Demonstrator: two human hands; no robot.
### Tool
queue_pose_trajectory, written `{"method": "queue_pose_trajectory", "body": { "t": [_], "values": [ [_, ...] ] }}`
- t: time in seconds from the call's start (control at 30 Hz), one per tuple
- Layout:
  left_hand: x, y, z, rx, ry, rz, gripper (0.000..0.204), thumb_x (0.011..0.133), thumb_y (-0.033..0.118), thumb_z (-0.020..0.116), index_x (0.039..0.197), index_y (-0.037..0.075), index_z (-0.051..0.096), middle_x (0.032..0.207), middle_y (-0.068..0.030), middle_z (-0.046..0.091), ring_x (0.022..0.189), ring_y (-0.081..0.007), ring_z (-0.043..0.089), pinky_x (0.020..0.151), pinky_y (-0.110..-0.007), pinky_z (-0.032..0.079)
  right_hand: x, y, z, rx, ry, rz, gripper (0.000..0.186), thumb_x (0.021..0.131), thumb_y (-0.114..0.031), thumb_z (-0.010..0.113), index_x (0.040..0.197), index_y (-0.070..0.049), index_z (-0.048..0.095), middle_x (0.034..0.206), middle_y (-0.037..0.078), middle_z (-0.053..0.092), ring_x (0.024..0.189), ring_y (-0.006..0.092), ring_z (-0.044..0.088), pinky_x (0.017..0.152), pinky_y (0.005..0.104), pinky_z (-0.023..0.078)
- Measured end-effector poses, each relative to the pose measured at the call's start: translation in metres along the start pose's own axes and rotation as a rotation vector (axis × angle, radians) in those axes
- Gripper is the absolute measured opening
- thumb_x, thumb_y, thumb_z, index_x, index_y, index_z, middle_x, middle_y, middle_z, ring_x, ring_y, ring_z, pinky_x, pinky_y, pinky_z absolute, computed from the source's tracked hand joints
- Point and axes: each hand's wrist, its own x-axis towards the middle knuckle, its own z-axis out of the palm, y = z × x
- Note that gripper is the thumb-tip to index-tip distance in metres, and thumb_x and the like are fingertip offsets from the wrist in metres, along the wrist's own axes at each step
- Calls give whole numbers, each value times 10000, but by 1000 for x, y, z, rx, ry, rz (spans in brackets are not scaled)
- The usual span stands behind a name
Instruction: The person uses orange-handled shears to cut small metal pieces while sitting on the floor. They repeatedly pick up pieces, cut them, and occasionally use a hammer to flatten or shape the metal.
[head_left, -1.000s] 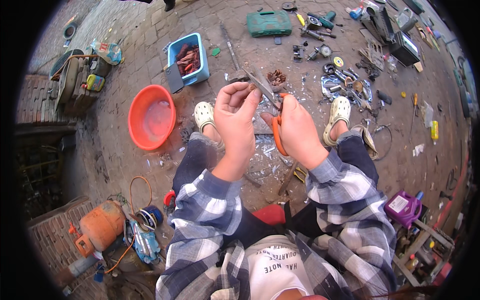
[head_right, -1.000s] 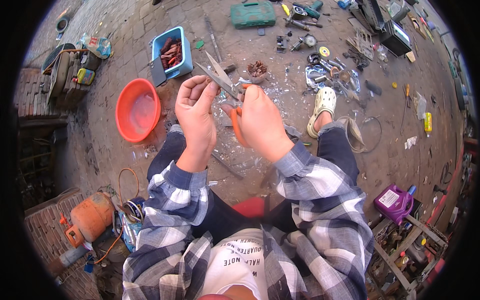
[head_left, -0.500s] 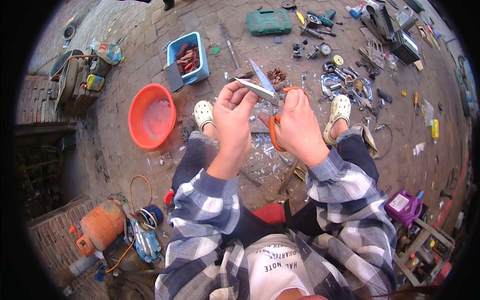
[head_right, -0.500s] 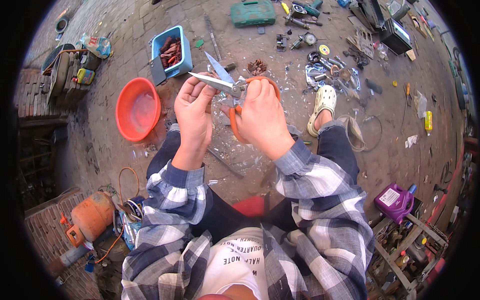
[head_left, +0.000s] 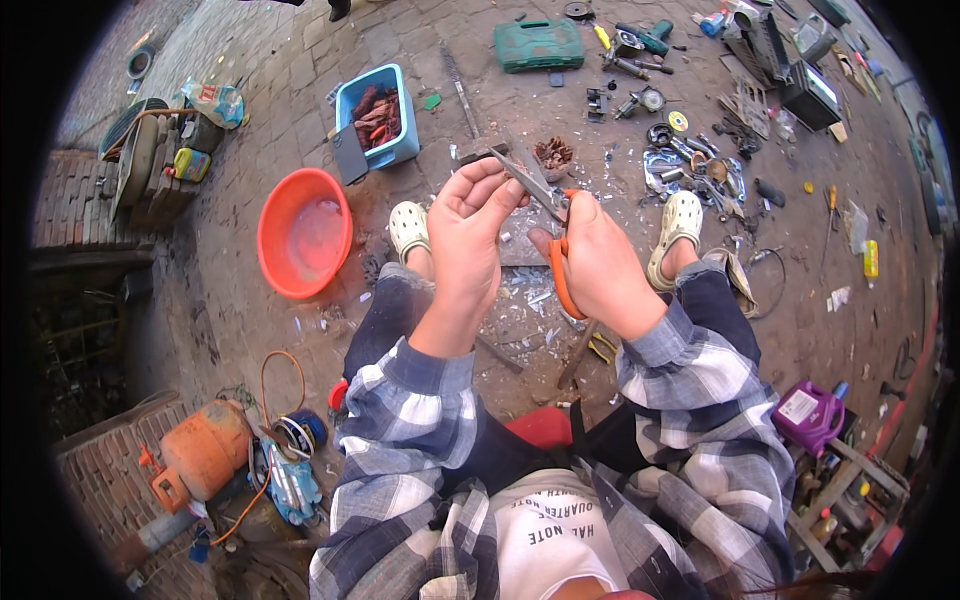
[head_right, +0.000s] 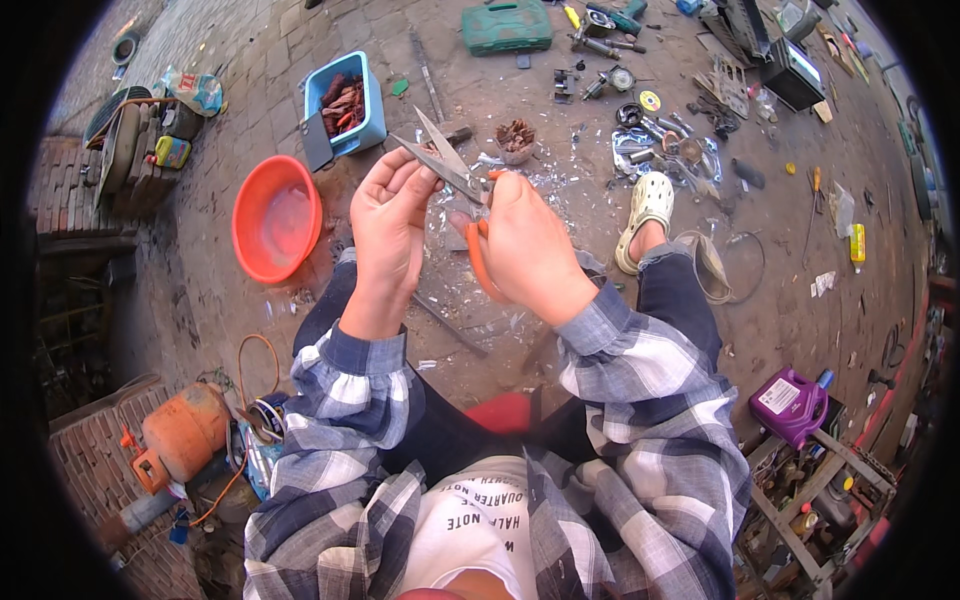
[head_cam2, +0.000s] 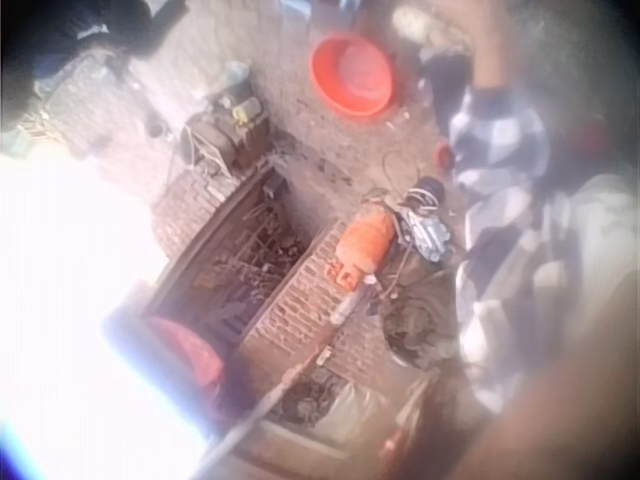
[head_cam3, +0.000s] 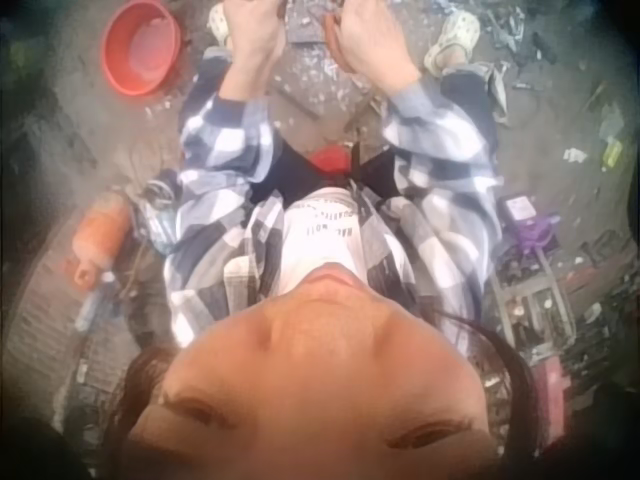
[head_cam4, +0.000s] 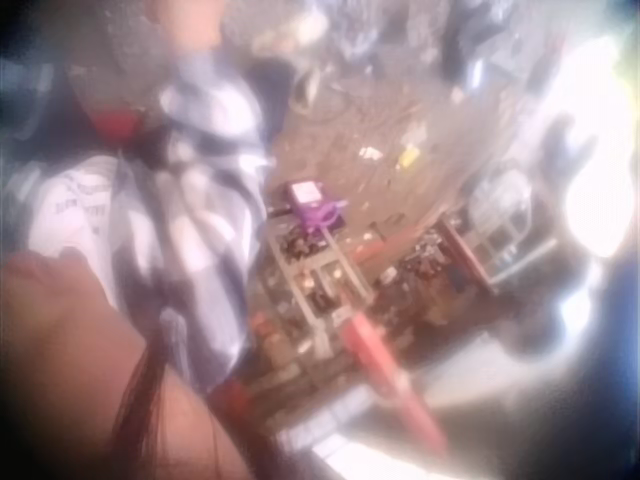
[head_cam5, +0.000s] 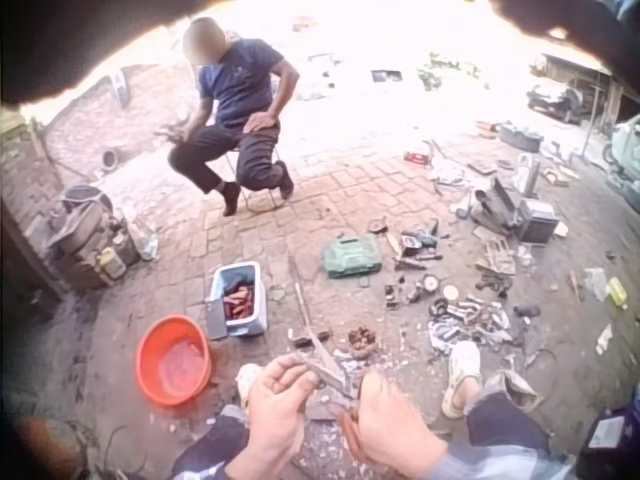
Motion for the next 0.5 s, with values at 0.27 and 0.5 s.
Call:
{"method": "queue_pose_trajectory", "body": {
  "t": [0.27, 0.5],
  "values": [
    [1, -1, 1, -110, 21, -33, 258, 849, 0, 624, 1079, -48, 517, 985, -111, 644, 874, -147, 624, 798, -254, 503, 3, -5, -6, 25, 2, -10, 502, 795, -287, 683, 1012, 91, 435, 927, 237, 527, 878, 386, 535, 752, 432, 436],
    [1, -8, 4, -81, 77, 67, 253, 839, -23, 620, 1063, -39, 503, 998, -107, 631, 912, -146, 611, 814, -253, 493, 8, -6, -5, -212, 182, -49, 535, 750, -283, 714, 1042, 72, 439, 965, 214, 501, 940, 369, 497, 797, 425, 418]
  ]
}}
